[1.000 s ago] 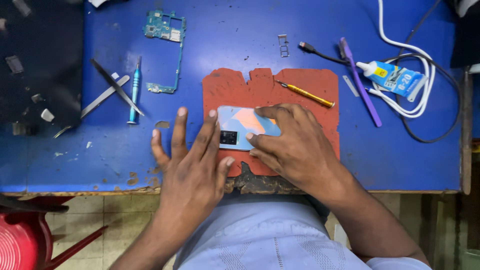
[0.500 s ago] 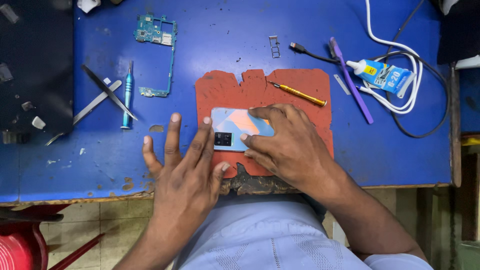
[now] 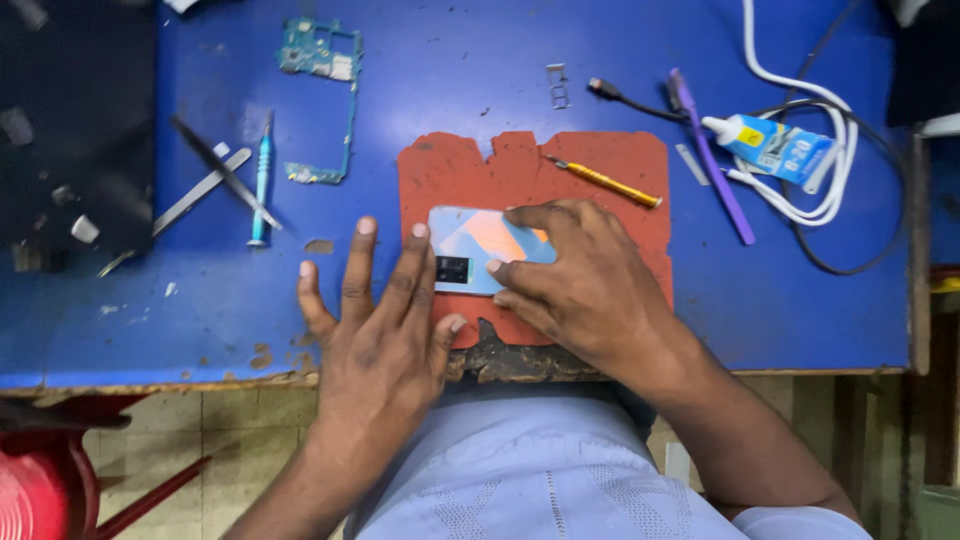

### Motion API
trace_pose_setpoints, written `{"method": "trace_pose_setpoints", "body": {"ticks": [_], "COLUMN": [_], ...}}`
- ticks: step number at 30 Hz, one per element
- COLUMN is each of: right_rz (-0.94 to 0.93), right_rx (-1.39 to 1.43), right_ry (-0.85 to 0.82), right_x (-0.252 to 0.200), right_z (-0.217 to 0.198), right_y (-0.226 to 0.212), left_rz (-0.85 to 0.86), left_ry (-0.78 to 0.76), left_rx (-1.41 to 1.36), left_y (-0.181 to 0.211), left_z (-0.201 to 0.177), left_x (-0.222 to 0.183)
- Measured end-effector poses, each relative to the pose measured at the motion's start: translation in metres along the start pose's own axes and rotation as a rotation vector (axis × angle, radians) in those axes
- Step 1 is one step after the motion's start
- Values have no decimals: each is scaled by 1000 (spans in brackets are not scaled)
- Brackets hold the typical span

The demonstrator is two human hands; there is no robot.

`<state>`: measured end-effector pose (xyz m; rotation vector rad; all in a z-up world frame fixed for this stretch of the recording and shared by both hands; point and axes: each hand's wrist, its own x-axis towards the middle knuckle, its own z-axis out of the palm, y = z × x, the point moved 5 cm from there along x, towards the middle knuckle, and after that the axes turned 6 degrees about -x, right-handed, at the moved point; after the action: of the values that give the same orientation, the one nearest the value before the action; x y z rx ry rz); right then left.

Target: The person applies adhesive to the internal frame of a disassembled smartphone and then presses the back cover onto the chassis. The person then turns the phone over and tests the screen by swiping and tapping the display.

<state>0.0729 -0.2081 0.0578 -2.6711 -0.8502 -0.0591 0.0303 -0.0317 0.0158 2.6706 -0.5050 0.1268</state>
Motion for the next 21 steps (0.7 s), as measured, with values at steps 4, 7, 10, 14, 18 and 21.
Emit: {"method": "trace_pose_setpoints", "body": {"ticks": [4, 7, 10, 14, 18, 21], "right_rz": [-13, -11, -10, -2, 10, 1], "right_rx": [-32, -34, -40, -38, -38, -29], "right_ry": [3, 11, 11, 4, -10, 2], "right_x": [1, 0, -1, 0, 1, 1], "right_z": [1, 2, 3, 4, 4, 2], "right_y": [-1, -3, -2, -2, -2, -3], "left_rz": [-11, -9, 4, 24, 60, 155], "left_ry": [9, 22, 27, 23, -7, -16], "left_rx": [-58, -48, -47, -42, -25, 93], "left_y": [0, -1, -3, -7, -14, -21], "left_z": [4, 7, 10, 11, 8, 3], "left_x": [-16, -21, -25, -29, -30, -27]}}
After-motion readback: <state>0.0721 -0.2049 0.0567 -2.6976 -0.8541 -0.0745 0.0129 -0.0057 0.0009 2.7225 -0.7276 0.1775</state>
